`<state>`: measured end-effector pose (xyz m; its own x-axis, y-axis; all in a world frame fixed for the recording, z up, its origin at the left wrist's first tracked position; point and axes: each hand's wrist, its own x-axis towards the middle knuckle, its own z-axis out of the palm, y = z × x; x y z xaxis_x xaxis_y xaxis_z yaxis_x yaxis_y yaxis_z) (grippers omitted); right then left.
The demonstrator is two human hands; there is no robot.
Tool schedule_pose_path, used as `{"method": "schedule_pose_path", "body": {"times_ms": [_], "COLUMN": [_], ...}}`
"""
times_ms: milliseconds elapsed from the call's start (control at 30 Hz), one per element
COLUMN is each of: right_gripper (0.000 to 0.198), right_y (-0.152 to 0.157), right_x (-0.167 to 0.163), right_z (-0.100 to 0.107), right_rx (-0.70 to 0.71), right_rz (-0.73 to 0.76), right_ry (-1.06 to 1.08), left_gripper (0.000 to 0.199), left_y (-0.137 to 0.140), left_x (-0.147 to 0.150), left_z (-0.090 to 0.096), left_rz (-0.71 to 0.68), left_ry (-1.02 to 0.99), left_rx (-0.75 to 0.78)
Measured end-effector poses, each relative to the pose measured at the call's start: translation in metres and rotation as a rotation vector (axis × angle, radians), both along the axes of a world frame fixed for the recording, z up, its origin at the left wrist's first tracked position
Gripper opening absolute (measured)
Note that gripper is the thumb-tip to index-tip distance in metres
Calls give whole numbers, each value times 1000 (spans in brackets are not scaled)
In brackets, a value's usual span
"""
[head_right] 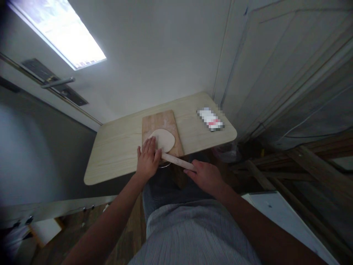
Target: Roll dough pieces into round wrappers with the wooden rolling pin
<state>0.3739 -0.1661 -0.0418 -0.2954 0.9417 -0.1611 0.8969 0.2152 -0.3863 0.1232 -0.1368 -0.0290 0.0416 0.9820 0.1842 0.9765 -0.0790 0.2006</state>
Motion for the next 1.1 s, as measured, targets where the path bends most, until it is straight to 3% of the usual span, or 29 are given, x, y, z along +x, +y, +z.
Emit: {"method": "schedule_pose_path", "body": {"times_ms": [167, 233, 400, 533, 633, 833, 967, 1100], "right_gripper": [35, 37, 40, 41, 42, 40, 42, 44], "right_y": [-1, -4, -18, -25, -25, -25, -26, -26], "right_x": [4, 11, 27, 33, 32, 26, 26, 27], "right_z": [-7, -11, -22, -31, -35, -42, -47, -51], "right_rx": [-41, -70, -136, -141, -151, -196, -198, -171], "right_rz": [-30, -87, -289, -333, -339, -330, -354, -389], "right_ry": [181, 268, 446, 515, 540, 586, 605, 629], "left_gripper": [46, 41, 47, 53, 44, 19, 19, 24], "left_y": [35, 54, 91, 116, 132, 137, 130, 127], "left_x": [-13, -20, -27, -29, -31, -26, -20, -22], "left_z": [15, 19, 19, 18, 19, 29, 36, 34], "left_rz": [-29, 54, 203, 233, 206, 100, 27, 119], "left_ry": [-138, -193, -185, -227, -351, -545, -700, -918], "left_rx": [58, 41, -139, -258, -349, -406, -369, -304]}}
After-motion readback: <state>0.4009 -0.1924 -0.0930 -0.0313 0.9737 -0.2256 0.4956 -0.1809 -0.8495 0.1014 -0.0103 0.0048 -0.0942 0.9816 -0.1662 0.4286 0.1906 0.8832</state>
